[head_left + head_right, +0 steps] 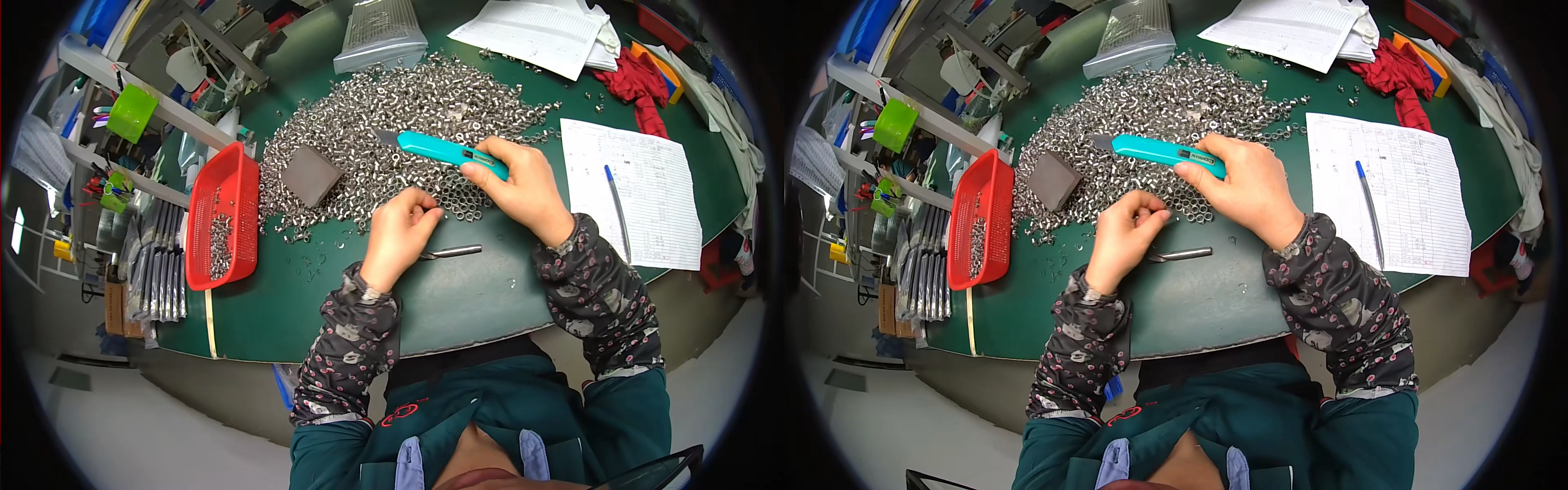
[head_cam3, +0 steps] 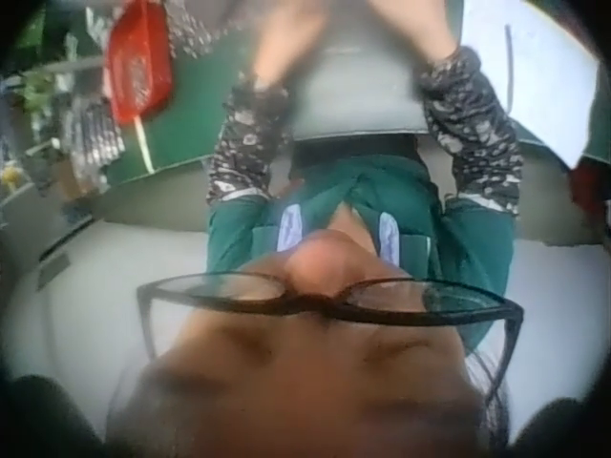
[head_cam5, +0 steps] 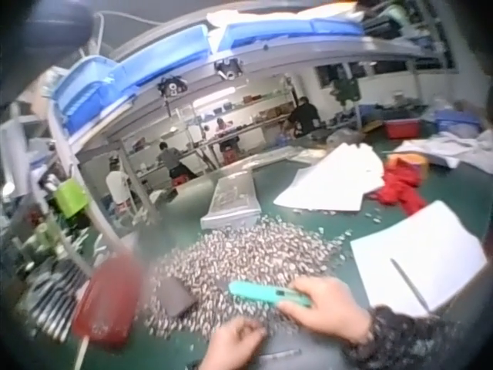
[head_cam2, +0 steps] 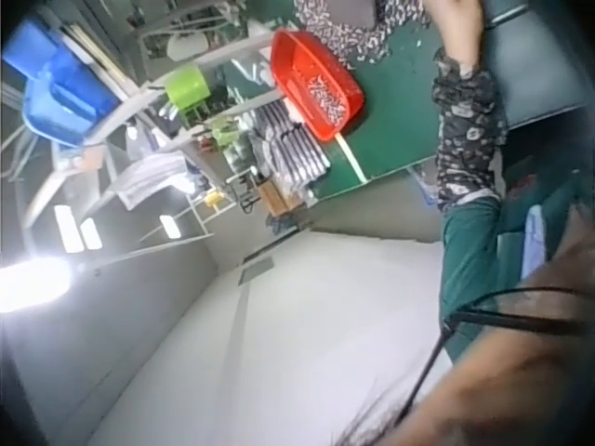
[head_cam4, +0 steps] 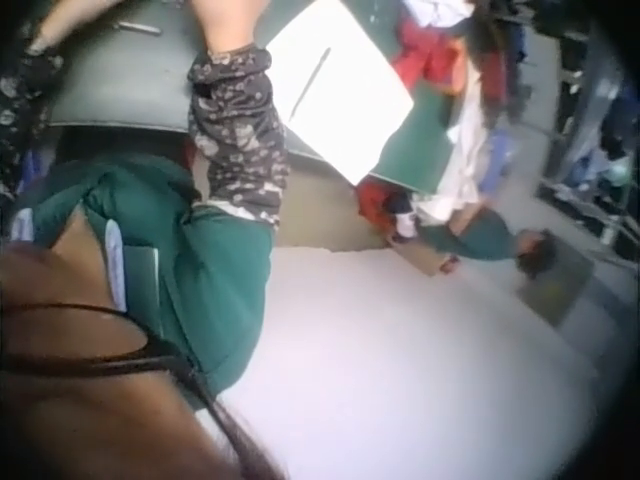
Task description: Deburring small metal components using a utility knife at a workbench.
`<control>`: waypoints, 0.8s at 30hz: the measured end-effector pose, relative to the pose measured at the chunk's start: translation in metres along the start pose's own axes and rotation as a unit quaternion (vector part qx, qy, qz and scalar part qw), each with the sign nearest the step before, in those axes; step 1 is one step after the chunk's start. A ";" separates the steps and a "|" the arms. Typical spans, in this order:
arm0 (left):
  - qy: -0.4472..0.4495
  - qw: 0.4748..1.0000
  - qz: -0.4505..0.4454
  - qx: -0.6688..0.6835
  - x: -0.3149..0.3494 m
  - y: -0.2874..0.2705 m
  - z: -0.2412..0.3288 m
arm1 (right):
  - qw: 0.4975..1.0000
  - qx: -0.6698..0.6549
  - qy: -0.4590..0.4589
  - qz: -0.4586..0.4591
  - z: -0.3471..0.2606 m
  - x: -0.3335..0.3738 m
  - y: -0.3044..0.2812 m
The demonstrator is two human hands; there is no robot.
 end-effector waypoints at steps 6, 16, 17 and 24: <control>-0.160 0.762 -0.029 0.627 0.006 -0.029 -0.030 | 0.999 0.031 0.001 -0.030 -0.002 0.002 0.005; -0.128 0.707 -0.005 0.695 0.002 -0.041 -0.042 | 0.992 0.078 -0.037 -0.087 -0.011 0.007 0.010; -0.127 0.702 0.001 0.701 0.001 -0.040 -0.043 | 0.992 0.079 -0.042 -0.091 -0.011 0.007 0.010; -0.121 0.691 0.000 0.712 0.000 -0.040 -0.047 | 0.988 0.083 -0.061 -0.117 -0.009 0.009 0.015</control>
Point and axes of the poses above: each hand's wrist, its own x-axis away from the middle knuckle, its own y-axis out of the palm, z = x × y, the point moved 4 cm from there along -x, towards the middle knuckle, and after that the axes turned 15 degrees about x, right-handed, at the moved point
